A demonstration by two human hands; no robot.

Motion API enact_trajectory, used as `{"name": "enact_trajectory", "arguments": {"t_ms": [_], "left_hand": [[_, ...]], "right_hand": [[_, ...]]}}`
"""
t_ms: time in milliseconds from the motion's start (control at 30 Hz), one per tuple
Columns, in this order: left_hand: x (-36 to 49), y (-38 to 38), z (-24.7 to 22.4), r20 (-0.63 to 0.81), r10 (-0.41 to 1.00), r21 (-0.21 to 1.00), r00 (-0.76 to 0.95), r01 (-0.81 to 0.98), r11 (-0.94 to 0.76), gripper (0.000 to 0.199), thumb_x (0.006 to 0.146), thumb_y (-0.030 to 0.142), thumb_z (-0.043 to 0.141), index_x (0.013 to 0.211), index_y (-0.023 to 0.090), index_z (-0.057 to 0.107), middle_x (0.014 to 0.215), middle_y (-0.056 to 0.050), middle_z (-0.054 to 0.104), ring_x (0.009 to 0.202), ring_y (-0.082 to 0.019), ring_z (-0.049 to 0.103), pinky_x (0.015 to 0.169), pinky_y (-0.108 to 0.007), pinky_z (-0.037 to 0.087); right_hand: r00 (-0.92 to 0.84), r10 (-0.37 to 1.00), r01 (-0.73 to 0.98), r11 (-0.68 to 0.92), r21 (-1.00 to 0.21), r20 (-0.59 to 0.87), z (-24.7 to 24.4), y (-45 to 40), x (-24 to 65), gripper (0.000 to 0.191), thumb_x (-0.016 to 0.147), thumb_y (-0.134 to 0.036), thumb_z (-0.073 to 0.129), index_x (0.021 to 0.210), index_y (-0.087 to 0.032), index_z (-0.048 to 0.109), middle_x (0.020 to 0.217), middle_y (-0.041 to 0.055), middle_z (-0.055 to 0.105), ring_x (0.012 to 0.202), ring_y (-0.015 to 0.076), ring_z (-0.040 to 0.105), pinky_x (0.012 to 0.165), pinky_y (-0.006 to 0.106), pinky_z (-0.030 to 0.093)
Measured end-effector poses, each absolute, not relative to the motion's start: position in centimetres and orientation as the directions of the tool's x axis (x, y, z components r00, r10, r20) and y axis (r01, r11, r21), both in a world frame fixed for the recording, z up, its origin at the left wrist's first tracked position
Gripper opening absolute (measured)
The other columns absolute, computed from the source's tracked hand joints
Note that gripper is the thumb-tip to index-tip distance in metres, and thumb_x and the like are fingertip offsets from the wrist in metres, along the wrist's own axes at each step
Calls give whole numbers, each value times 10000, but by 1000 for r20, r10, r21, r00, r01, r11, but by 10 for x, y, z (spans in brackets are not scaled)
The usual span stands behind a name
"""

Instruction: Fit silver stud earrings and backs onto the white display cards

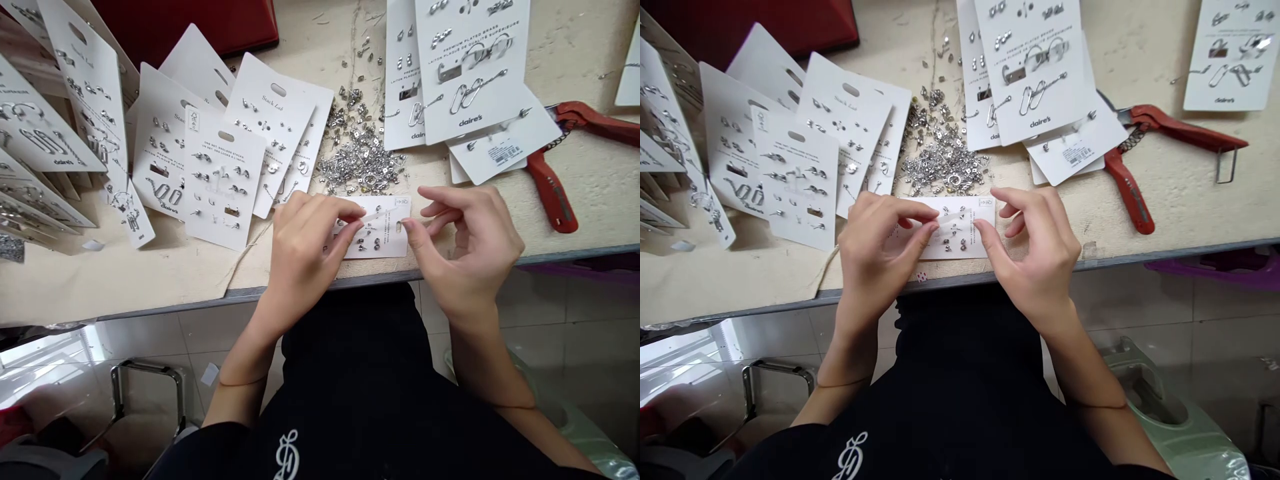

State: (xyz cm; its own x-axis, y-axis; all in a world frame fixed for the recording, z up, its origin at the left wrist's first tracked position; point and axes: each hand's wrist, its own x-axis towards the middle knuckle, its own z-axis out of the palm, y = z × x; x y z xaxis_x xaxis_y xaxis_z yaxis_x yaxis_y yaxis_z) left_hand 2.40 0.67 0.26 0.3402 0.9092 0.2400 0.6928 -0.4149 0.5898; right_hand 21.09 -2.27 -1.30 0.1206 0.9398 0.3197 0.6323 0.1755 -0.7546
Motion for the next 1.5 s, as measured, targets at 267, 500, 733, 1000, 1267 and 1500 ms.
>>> {"name": "enact_trajectory", "arguments": {"t_ms": [267, 500, 733, 1000, 1267, 1500], "left_hand": [[22, 5, 2, 201, 916, 608, 347, 689, -394, 44, 962, 208, 627, 946, 248, 619, 878, 28, 730, 836, -166, 597, 786, -377, 432], [24, 6, -1, 168, 928, 614, 333, 701, -363, 38, 945, 245, 657, 948, 236, 621, 897, 17, 732, 831, -169, 591, 794, -360, 433], [24, 6, -4, 148, 921, 597, 360, 711, -373, 43, 950, 237, 646, 947, 233, 603, 877, 26, 716, 820, -163, 572, 785, -349, 410], [30, 8, 4, 75, 906, 483, 416, 780, -398, 62, 972, 223, 588, 932, 194, 551, 813, 10, 669, 776, -170, 563, 754, -327, 363], [39, 9, 18, -59, 889, 284, 453, 862, -420, 84, 1008, 230, 507, 947, 177, 532, 868, -21, 665, 793, -193, 561, 717, -332, 339], [48, 9, 21, -83, 877, 126, 474, 878, -462, 135, 937, 49, 455, 948, 167, 519, 839, -41, 615, 794, -225, 558, 723, -347, 350]], "right_hand": [[61, 971, 521, 165, -838, 229, -8, -16, 208, 78, 863, -161, 701, 874, -231, 667, 827, 13, 559, 671, 119, 505, 604, 307, 455], [8, 972, 577, 188, -795, 236, -9, -15, 206, 128, 860, -121, 687, 813, -201, 599, 816, 28, 525, 687, 113, 484, 582, 281, 473], [-24, 967, 652, 208, -729, 254, -12, -17, 206, 123, 863, -143, 674, 813, -207, 582, 828, 33, 515, 719, 134, 535, 572, 280, 496], [-93, 977, 727, 198, -658, 192, -9, -16, 207, 129, 879, -153, 641, 800, -193, 546, 838, 48, 541, 761, 159, 565, 640, 306, 497], [-143, 985, 755, 174, -632, 101, -4, -9, 207, 121, 855, -114, 640, 789, -150, 545, 849, 64, 534, 731, 155, 538, 640, 314, 463], [-157, 986, 787, 153, -598, 46, -2, -6, 209, 157, 848, -131, 644, 769, -174, 516, 835, 50, 523, 672, 148, 509, 605, 326, 437]]}}
